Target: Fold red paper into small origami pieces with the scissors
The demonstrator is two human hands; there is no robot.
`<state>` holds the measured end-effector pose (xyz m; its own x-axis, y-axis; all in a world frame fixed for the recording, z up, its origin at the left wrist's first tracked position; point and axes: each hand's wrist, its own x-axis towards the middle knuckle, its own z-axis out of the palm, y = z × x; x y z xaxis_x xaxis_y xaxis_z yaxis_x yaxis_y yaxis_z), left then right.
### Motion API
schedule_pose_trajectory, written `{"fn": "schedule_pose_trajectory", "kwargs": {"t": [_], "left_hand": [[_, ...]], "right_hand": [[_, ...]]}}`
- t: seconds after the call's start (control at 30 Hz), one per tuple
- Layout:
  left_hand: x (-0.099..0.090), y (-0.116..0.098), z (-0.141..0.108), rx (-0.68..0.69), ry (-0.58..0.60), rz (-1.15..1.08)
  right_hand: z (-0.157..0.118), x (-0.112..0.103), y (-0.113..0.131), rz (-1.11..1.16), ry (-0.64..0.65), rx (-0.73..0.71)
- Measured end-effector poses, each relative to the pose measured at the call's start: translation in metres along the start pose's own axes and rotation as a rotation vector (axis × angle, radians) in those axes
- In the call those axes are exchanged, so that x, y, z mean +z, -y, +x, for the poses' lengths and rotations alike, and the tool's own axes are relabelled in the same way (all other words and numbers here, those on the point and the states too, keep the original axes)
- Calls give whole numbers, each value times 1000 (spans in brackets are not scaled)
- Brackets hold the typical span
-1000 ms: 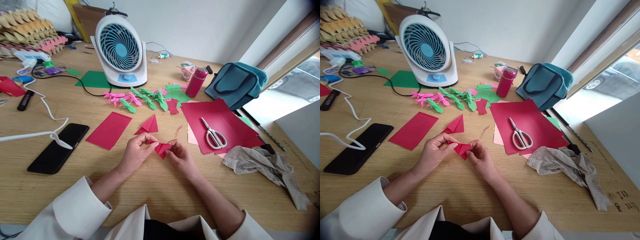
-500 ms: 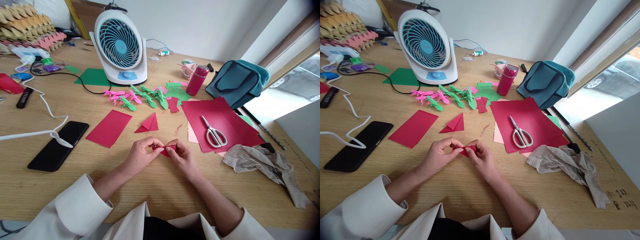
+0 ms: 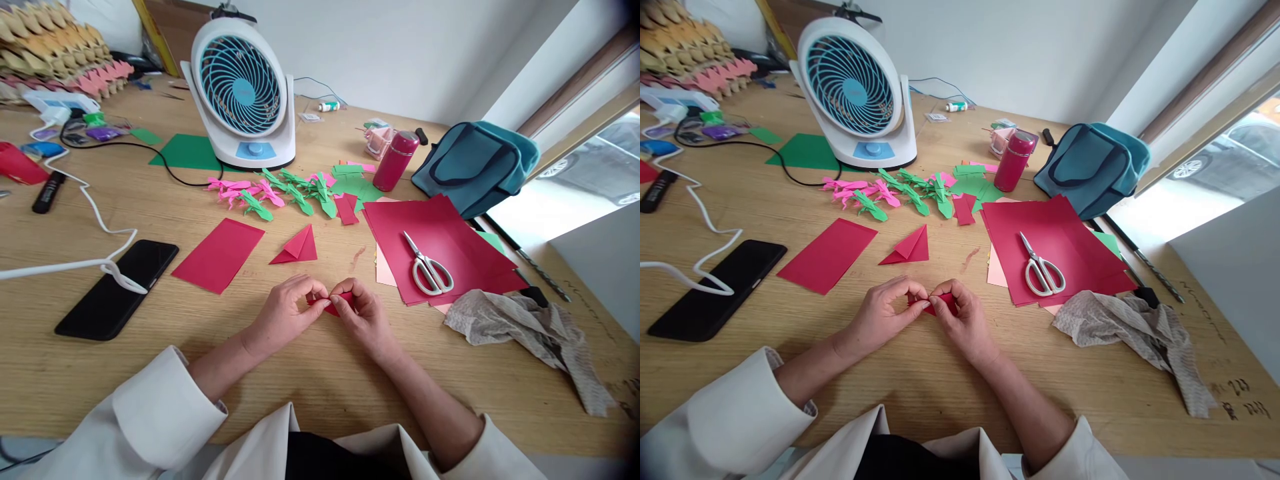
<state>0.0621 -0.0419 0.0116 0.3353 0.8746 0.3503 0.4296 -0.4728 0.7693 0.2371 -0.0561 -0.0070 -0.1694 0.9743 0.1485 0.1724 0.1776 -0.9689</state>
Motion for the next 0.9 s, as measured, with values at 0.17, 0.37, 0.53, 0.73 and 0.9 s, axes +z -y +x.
{"fn": "schedule_pose_trajectory", "kwargs": {"t": [0.17, 0.37, 0.53, 0.73, 0.9], "left_hand": [[1, 2, -2, 49, -14, 38], [0, 1, -2, 35, -31, 54], [-1, 0, 0, 15, -26, 55], [-3, 2, 2, -11, -45, 67], [-4, 4, 3, -56, -48, 12]], "right_hand": [[-1, 0, -1, -14, 13, 34], [0, -1, -5, 17, 1, 49], [1, -3, -6, 59, -21, 48], [3, -5, -6, 73, -70, 52], [5, -6, -7, 121, -89, 81]]}}
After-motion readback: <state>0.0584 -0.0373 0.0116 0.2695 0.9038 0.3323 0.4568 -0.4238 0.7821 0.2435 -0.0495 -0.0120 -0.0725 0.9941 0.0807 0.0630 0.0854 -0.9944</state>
